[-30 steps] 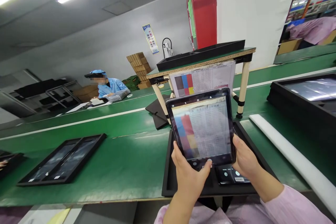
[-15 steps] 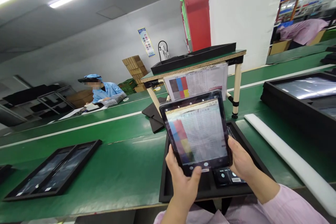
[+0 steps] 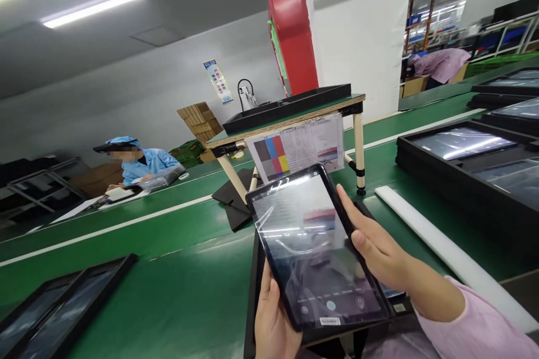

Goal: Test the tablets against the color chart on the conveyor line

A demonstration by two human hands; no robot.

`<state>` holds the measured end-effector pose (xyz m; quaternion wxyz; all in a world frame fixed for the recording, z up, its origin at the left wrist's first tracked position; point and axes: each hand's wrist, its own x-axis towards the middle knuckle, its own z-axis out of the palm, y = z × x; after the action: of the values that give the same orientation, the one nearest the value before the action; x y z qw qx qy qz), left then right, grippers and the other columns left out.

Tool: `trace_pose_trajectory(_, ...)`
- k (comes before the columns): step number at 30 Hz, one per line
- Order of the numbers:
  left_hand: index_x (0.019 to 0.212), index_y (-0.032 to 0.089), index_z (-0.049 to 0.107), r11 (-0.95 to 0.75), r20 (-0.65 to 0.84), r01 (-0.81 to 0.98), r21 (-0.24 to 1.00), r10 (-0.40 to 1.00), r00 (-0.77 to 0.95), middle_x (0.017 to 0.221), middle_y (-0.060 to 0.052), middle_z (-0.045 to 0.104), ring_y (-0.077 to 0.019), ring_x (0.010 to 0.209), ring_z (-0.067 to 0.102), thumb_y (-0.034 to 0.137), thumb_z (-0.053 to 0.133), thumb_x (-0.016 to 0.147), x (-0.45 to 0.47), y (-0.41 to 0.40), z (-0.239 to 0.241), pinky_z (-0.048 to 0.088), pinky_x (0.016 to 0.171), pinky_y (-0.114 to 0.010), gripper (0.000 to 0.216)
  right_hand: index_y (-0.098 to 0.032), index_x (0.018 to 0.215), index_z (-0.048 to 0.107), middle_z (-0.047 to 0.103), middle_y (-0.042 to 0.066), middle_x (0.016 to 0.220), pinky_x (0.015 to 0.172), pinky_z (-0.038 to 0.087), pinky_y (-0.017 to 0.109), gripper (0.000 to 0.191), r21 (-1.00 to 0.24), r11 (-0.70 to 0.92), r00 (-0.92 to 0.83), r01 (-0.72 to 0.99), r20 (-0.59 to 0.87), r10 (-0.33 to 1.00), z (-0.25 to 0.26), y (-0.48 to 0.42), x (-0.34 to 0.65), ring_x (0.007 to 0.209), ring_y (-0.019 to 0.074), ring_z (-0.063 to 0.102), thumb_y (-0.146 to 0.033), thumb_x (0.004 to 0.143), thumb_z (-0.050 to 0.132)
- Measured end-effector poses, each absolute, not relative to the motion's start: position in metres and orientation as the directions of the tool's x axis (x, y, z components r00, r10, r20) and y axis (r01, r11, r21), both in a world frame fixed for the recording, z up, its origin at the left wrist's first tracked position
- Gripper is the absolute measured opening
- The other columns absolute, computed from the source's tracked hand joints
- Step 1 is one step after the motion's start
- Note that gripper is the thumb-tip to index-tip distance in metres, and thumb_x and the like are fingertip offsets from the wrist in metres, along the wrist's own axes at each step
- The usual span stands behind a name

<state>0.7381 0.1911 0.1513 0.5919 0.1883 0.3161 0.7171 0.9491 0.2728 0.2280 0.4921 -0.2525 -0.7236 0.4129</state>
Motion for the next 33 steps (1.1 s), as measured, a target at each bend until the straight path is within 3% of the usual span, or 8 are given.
trace_pose_trajectory(4,0.118,0.053,0.066,-0.085,-0.08,-0.726,0.683,0.978,-0.19,0.13,0.005,0.066,-0.0275,0.125,0.06,0.042,0.08,0.076,0.735,0.189,0.141,0.047,0.107,-0.046,0.045,-0.028,0.156,0.029,0.03,-0.001,0.159,0.123,0.017,0.046,0.071,-0.837,0.548,-0.321,-0.008,0.521,0.791,0.231,0.278,0.949,0.15,0.027,0.022,-0.06,0.095,0.048)
trace_pose_trajectory(9,0.122,0.048,0.064,-0.064,-0.107,-0.735,0.675,0.977,-0.184,0.135,0.002,0.063,-0.0285,0.128,0.057,0.039,0.078,0.08,0.731,0.182,0.133,0.042,0.11,-0.049,0.045,-0.029,0.153,0.037,0.041,0.0,0.153,0.12,0.028,0.047,0.067,-0.822,0.567,-0.265,0.057,0.535,0.802,0.224,0.281,0.948,0.145,0.0294,0.035,-0.057,0.094,0.051)
trace_pose_trajectory(16,0.112,0.038,0.073,-0.078,-0.209,-0.712,0.698,0.929,-0.306,0.121,-0.006,0.071,-0.0266,0.105,0.071,0.036,0.089,0.067,0.732,0.179,0.155,0.053,0.1,-0.041,0.048,-0.026,0.16,0.013,0.039,0.007,0.155,0.112,0.039,0.054,0.087,-0.867,0.453,-0.247,0.206,0.402,0.882,0.191,0.292,0.959,0.135,0.0327,0.049,-0.076,0.092,0.031)
trace_pose_trajectory(18,0.114,0.033,0.074,-0.061,-0.256,-0.702,0.71,0.906,-0.337,0.122,-0.009,0.071,-0.0283,0.106,0.071,0.035,0.09,0.066,0.721,0.181,0.159,0.051,0.101,-0.043,0.051,-0.023,0.156,0.031,0.041,0.009,0.154,0.112,0.037,0.057,0.085,-0.881,0.307,-0.146,0.361,0.272,0.951,0.171,0.296,0.975,0.134,0.035,0.049,-0.076,0.089,0.032)
trace_pose_trajectory(21,0.119,0.026,0.072,-0.044,-0.313,-0.643,0.765,0.847,-0.43,0.124,-0.011,0.07,-0.0292,0.113,0.068,0.032,0.086,0.07,0.696,0.184,0.156,0.051,0.103,-0.043,0.052,-0.017,0.105,0.077,0.045,0.014,0.151,0.111,0.035,0.063,0.073,-0.674,0.059,-0.074,0.736,0.005,0.997,0.131,0.296,1.001,0.137,0.044,0.042,-0.072,0.079,0.036)
trace_pose_trajectory(24,0.118,0.022,0.072,0.049,-0.388,-0.566,0.823,0.776,-0.497,0.119,-0.012,0.073,-0.027,0.115,0.067,0.024,0.077,0.078,0.675,0.189,0.146,0.051,0.103,-0.04,0.041,-0.01,0.098,0.077,0.043,0.024,0.149,0.105,0.042,0.063,0.073,-0.468,-0.016,-0.043,0.884,-0.115,0.992,0.093,0.29,1.013,0.132,0.0469,0.047,-0.066,0.071,0.038)
trace_pose_trajectory(28,0.109,0.017,0.075,0.14,-0.451,-0.524,0.84,0.719,-0.53,0.109,-0.013,0.076,-0.025,0.113,0.068,0.011,0.069,0.081,0.665,0.203,0.128,0.049,0.104,-0.04,0.029,-0.009,0.102,0.073,0.037,0.028,0.152,0.103,0.041,0.066,0.074,-0.492,-0.077,0.031,0.867,-0.1,0.994,0.077,0.287,1.003,0.134,0.0481,0.044,-0.068,0.074,0.04)
trace_pose_trajectory(33,0.096,0.017,0.077,0.214,-0.443,-0.416,0.884,0.666,-0.6,0.11,-0.014,0.075,-0.0269,0.12,0.064,0.007,0.067,0.079,0.66,0.214,0.113,0.04,0.112,-0.045,0.022,-0.019,0.071,0.067,0.028,0.024,0.157,0.113,0.014,0.072,0.048,-0.78,-0.326,0.189,0.535,-0.265,0.945,0.1,0.3,0.989,0.144,0.0534,0.02,-0.066,0.062,0.066)
